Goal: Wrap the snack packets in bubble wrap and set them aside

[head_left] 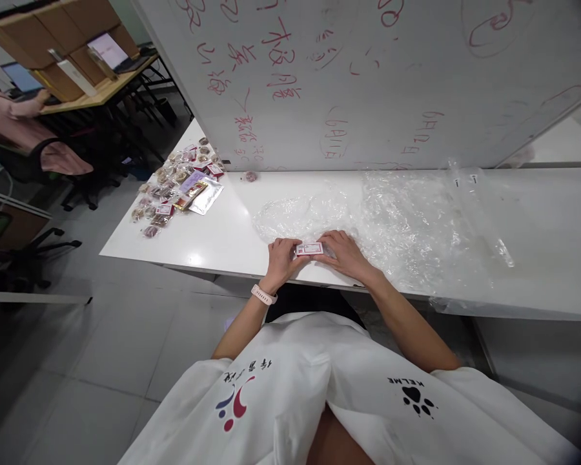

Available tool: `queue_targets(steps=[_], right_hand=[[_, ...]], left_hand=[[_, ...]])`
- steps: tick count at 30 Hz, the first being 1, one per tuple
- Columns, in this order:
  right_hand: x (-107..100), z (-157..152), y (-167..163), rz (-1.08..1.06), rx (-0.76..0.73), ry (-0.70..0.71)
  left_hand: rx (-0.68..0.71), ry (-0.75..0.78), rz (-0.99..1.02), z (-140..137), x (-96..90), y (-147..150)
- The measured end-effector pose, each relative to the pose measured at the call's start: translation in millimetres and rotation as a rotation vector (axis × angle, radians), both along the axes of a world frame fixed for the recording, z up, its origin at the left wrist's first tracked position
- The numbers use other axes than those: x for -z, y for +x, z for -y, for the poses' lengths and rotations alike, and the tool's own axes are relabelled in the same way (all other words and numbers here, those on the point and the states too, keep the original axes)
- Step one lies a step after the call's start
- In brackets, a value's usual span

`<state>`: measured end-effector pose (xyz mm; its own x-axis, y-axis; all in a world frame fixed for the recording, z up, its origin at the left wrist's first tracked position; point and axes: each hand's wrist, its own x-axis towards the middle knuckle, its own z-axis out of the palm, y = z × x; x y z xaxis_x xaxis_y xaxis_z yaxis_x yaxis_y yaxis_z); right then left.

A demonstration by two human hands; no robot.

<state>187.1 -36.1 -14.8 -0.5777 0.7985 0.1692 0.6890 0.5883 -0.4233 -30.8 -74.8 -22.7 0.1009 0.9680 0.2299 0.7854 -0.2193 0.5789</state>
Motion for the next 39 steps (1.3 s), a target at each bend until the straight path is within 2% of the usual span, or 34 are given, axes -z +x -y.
queue_targets(steps=[3, 6, 8, 10, 12, 14, 16, 18, 20, 22, 25, 28, 30, 33, 35, 39], right_hand=[[7.8, 11.5, -2.6, -0.028, 0.051, 0.06], [14.2, 18.9, -5.0, -0.05, 0.084, 0.121], [17.6, 20.4, -5.4, -0.066, 0.092, 0.143], [20.4, 20.2, -5.0, -0.08, 0.096, 0.153], [22.2, 19.3, -4.2, -0.082, 0.095, 0.156], [22.7, 18.7, -3.3, -0.07, 0.088, 0.159], [21.5, 18.8, -2.1, -0.048, 0.068, 0.162], [18.2, 19.0, -0.8, -0.022, 0.044, 0.162], [13.0, 18.0, 0.4, 0.002, 0.023, 0.159], [6.7, 14.1, 0.8, 0.026, 0.001, 0.147], [-3.4, 0.8, -2.9, 0.067, -0.022, 0.083], [-12.3, -16.7, -13.3, 0.125, 0.023, 0.003], [-16.5, -25.1, -21.9, 0.136, 0.111, 0.045], [-17.0, -27.7, -30.9, 0.048, 0.196, 0.218], [-12.2, -24.7, -33.0, -0.025, 0.132, 0.281], [4.0, -21.3, -34.0, -0.075, -0.049, 0.258]], left_hand=[[-0.055, 0.035, -0.05, 16.6, -0.7, 9.4], [-0.13, 0.068, 0.034, 34.9, -3.7, 17.1], [-0.262, 0.117, 0.204, 46.1, -6.4, 17.2], [-0.458, 0.133, 0.462, 55.0, -8.4, 12.9], [-0.61, 0.056, 0.744, 61.2, -9.9, 6.9], [-0.65, -0.01, 0.897, 65.2, -12.1, 3.3], [-0.555, 0.051, 0.804, 66.9, -15.2, 5.1], [-0.297, 0.152, 0.527, 64.5, -17.3, 11.0], [0.023, 0.177, 0.249, 56.4, -16.2, 16.7], [0.207, 0.169, 0.096, 43.0, -11.5, 18.2], [0.188, 0.159, 0.056, 18.7, -3.9, 12.1], [0.118, 0.067, 0.034, -3.5, -4.8, 4.2], [0.068, 0.015, -0.049, -16.6, -10.5, 2.1], [-0.036, -0.035, -0.217, -34.6, -20.5, 3.3], [-0.083, -0.095, -0.274, -44.7, -24.9, 4.9], [-0.095, -0.122, -0.277, -57.0, -27.7, 7.6]])
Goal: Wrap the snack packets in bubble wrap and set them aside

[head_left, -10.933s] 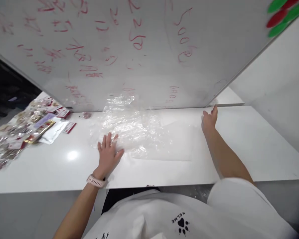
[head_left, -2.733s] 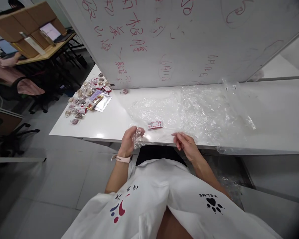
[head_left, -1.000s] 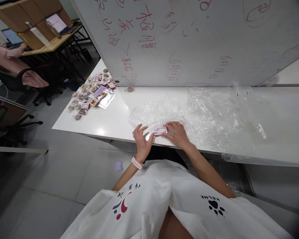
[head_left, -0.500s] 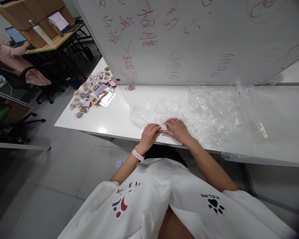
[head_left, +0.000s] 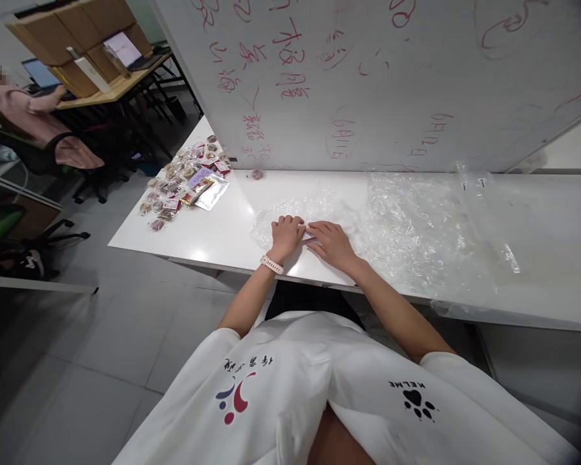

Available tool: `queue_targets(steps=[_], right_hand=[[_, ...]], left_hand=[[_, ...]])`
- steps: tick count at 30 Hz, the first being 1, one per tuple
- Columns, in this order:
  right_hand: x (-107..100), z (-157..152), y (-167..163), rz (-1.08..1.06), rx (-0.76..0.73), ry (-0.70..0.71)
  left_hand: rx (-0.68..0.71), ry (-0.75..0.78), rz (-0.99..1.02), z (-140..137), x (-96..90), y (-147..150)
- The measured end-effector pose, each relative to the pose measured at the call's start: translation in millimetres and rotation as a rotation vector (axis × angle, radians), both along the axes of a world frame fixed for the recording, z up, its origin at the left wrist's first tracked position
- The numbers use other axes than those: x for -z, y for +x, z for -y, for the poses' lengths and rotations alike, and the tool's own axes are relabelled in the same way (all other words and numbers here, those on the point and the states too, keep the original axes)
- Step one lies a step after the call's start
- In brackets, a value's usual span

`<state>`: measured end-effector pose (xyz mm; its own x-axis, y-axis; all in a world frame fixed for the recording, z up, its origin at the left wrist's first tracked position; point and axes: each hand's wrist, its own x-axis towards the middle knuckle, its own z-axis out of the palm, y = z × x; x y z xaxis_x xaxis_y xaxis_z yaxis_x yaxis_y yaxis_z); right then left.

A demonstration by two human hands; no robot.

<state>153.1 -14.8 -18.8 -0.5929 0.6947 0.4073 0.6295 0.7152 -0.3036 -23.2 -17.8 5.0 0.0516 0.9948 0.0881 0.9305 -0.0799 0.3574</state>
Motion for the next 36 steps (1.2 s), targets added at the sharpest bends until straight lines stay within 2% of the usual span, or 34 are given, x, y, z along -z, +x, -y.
queue_targets(steps=[3, 5, 7, 9, 10, 12, 14, 16, 18, 22, 25, 28, 32, 36], right_hand=[[7.2, -4.4, -3.1, -0.001, 0.009, -0.047], [7.3, -6.4, -5.0, 0.005, 0.026, -0.062], [5.0, -3.2, -4.7, 0.014, 0.029, -0.065], [2.4, 6.3, -1.3, 0.012, 0.024, -0.075], [1.3, 12.6, 1.1, 0.004, 0.023, -0.085], [-1.2, 24.2, 6.2, -0.019, 0.021, -0.113], [-5.2, 29.4, 9.5, -0.035, 0.019, -0.147], [-11.2, 24.0, 9.8, -0.023, 0.012, -0.201], [-18.6, 8.7, 7.5, 0.004, 0.002, -0.292], [-29.8, -31.8, 0.7, 0.017, -0.053, -0.563], [-29.3, -50.0, -5.2, -0.07, -0.048, -0.635], [-22.4, -52.7, -12.1, -0.143, 0.065, -0.604], [-10.0, -47.9, -18.6, -0.105, 0.172, -0.467], [3.1, -47.5, -20.0, -0.125, 0.171, -0.394]], left_hand=[[-0.041, 0.013, 0.043, 2.4, -1.8, 2.8], [-0.08, 0.079, 0.105, 15.5, -4.6, 4.9], [-0.12, 0.191, 0.253, 40.3, -7.5, 6.0], [-0.161, 0.214, 0.523, 73.9, -9.0, 4.6], [-0.186, 0.144, 0.7, 91.6, -8.9, 2.6], [-0.255, -0.125, 1.084, 122.8, -7.3, -3.3], [-0.337, -0.358, 1.412, 142.0, -4.9, -10.5], [-0.402, -0.414, 1.621, 145.9, -3.1, -16.7], [-0.443, -0.343, 1.712, 136.1, -1.7, -20.3], [-0.513, -0.201, 1.677, 95.5, 1.7, -16.8], [-0.496, -0.16, 1.53, 65.9, 6.5, -4.9], [-0.371, -0.048, 1.282, 46.7, 14.2, 12.0], [-0.143, 0.11, 0.968, 34.8, 26.2, 28.6], [-0.115, 0.166, 0.813, 29.4, 33.6, 27.7]])
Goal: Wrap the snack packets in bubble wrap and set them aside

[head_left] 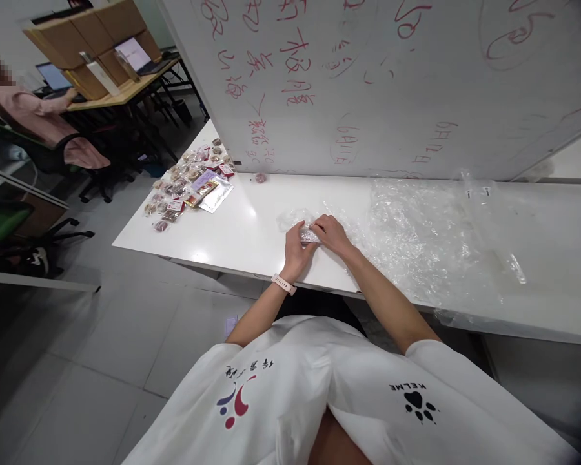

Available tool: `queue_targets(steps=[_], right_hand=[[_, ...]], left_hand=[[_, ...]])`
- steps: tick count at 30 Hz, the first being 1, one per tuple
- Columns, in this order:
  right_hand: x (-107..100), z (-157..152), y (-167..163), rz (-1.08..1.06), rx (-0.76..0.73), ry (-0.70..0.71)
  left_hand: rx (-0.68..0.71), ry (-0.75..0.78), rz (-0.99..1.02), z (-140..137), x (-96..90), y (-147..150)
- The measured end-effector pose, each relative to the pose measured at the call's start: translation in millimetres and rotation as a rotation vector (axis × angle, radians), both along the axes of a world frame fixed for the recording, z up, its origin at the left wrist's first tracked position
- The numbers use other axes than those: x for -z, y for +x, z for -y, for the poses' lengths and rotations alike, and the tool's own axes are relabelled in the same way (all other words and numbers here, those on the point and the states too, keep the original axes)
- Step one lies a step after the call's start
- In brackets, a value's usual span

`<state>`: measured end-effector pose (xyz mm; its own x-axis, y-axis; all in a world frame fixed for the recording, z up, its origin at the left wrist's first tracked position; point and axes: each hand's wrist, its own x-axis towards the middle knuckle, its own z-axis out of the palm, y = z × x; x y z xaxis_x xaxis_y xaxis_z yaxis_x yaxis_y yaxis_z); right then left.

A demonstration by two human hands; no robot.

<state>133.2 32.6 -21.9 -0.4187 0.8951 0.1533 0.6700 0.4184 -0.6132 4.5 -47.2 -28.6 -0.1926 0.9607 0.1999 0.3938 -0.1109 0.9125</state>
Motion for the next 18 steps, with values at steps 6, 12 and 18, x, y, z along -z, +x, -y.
queue_targets(steps=[6, 12, 18], right_hand=[[11.1, -1.2, 0.1, -0.031, -0.029, 0.052], [10.2, 0.9, 0.1, -0.016, -0.016, 0.043], [11.5, -1.3, -0.6, 0.003, -0.025, 0.034]], left_hand=[[-0.302, -0.095, 0.278, -10.8, 1.9, -3.7], [-0.458, -0.194, 0.542, -33.5, -6.0, -13.2], [-0.206, 0.168, 0.011, -12.1, -2.6, 11.8]])
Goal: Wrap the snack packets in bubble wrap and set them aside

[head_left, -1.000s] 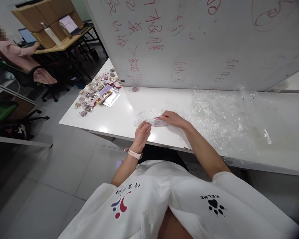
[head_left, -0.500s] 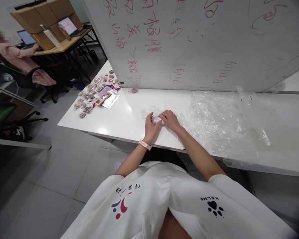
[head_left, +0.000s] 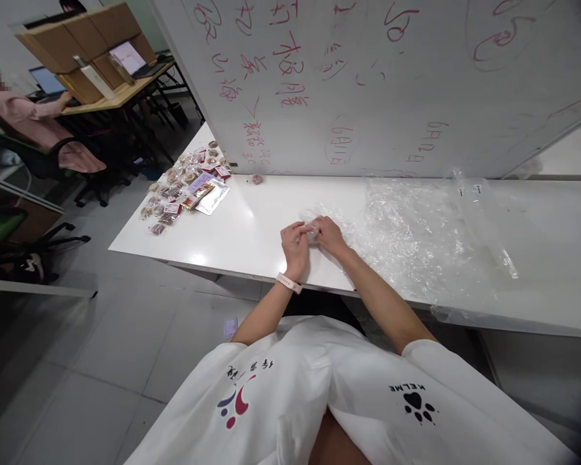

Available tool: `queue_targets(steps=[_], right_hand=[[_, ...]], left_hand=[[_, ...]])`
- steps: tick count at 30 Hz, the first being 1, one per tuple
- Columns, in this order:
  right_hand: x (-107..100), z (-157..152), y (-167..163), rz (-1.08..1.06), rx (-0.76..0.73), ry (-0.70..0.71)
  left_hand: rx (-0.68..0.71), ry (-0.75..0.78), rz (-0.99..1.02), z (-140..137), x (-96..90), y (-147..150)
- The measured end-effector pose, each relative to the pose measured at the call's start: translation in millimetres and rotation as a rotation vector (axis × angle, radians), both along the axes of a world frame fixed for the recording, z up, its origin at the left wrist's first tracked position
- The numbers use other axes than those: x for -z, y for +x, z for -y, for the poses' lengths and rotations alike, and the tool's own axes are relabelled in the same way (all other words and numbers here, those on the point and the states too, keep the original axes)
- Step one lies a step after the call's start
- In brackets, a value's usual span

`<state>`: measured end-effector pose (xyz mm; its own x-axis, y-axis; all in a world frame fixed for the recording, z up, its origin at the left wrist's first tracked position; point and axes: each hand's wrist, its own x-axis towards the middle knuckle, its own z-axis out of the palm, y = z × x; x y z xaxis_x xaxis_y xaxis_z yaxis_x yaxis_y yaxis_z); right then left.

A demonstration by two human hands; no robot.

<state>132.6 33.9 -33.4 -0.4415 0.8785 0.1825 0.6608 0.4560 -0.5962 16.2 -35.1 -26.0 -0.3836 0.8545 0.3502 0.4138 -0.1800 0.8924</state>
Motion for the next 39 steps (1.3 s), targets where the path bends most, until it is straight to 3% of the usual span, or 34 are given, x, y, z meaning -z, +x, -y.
queue_targets(steps=[3, 7, 11, 14, 18, 21, 26, 31, 34, 39], right_hand=[[-5.3, -2.4, 0.7, 0.008, -0.044, -0.022], [-27.1, 7.1, 20.1, -0.001, -0.07, -0.005], [-44.3, 34.1, 63.4, 0.076, 0.292, 0.205], [-41.0, 47.8, 85.2, 0.259, 0.388, 0.181], [-31.9, 43.9, 73.4, 0.272, 0.274, 0.146], [-33.9, 35.5, 45.1, 0.002, 0.217, 0.141], [-35.2, 37.4, 10.6, -0.27, -0.064, 0.034], [-16.4, 40.9, 19.8, -0.199, -0.22, -0.034], [-7.1, 36.2, 28.9, -0.163, -0.332, -0.01], [-11.8, 39.8, 34.0, -0.167, -0.238, -0.013]], left_hand=[[0.139, 0.05, -0.299, 15.0, 8.6, 11.2], [0.277, 0.026, -0.513, 21.6, 14.5, 3.7], [0.314, 0.013, -0.609, 21.2, 13.6, -2.5], [0.299, -0.007, -0.655, 18.1, 11.6, -0.3], [0.314, -0.024, -0.695, 13.0, 9.5, -1.3], [0.328, 0.006, -0.718, 11.1, 10.4, -6.4], [0.315, 0.043, -0.682, 10.2, 17.5, -12.2], [0.247, 0.098, -0.502, 15.9, 17.7, -17.1], [0.301, 0.104, -0.533, 15.7, 10.9, -27.7], [0.46, -0.038, -0.498, 8.7, -3.7, -52.1]])
